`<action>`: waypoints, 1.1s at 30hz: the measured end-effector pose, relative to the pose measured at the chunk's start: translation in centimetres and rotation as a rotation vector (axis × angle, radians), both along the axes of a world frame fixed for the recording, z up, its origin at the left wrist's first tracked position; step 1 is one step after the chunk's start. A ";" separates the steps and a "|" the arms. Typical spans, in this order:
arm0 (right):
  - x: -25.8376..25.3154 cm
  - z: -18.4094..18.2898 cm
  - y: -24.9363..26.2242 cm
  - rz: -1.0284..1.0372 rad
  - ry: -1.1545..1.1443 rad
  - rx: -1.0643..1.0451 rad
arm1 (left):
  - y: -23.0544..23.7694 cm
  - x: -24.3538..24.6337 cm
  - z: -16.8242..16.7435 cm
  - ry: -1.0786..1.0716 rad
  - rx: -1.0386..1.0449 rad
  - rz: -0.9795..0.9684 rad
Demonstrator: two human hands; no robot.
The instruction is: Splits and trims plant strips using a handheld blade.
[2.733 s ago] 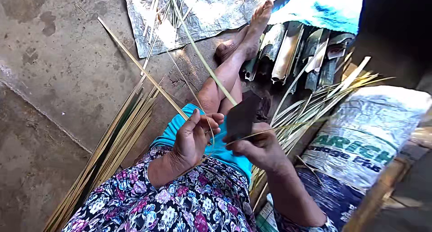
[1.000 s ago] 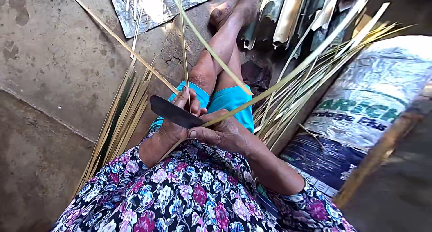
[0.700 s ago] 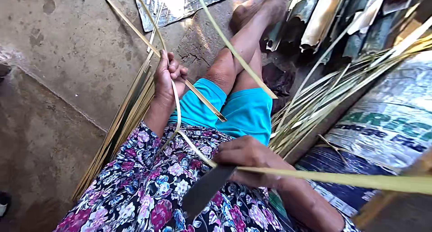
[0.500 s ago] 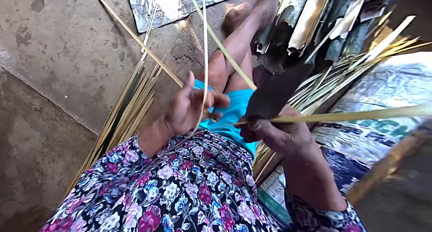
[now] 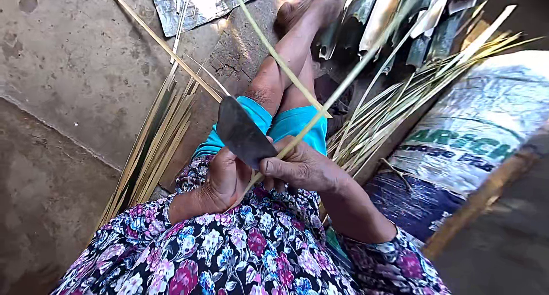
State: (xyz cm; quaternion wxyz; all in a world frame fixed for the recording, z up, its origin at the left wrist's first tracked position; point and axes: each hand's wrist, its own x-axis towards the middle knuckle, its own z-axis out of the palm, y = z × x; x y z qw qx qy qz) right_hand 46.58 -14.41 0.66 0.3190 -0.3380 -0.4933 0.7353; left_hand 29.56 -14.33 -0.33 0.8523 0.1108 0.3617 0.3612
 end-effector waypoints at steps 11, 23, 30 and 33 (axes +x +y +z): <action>0.5 -0.5 -1.2 0.163 0.003 0.262 | 2.0 -1.0 -0.7 0.081 0.015 0.176; 2.6 0.1 -0.8 -0.152 -0.146 0.216 | 2.3 -2.6 -2.6 -0.187 0.276 -0.433; -0.6 0.6 -0.7 -0.173 -0.230 -0.033 | 1.1 -2.0 -2.1 -0.028 0.042 -0.174; -1.8 0.2 -0.3 -0.068 -0.188 0.004 | 1.1 -2.2 -2.2 -0.143 0.056 -0.211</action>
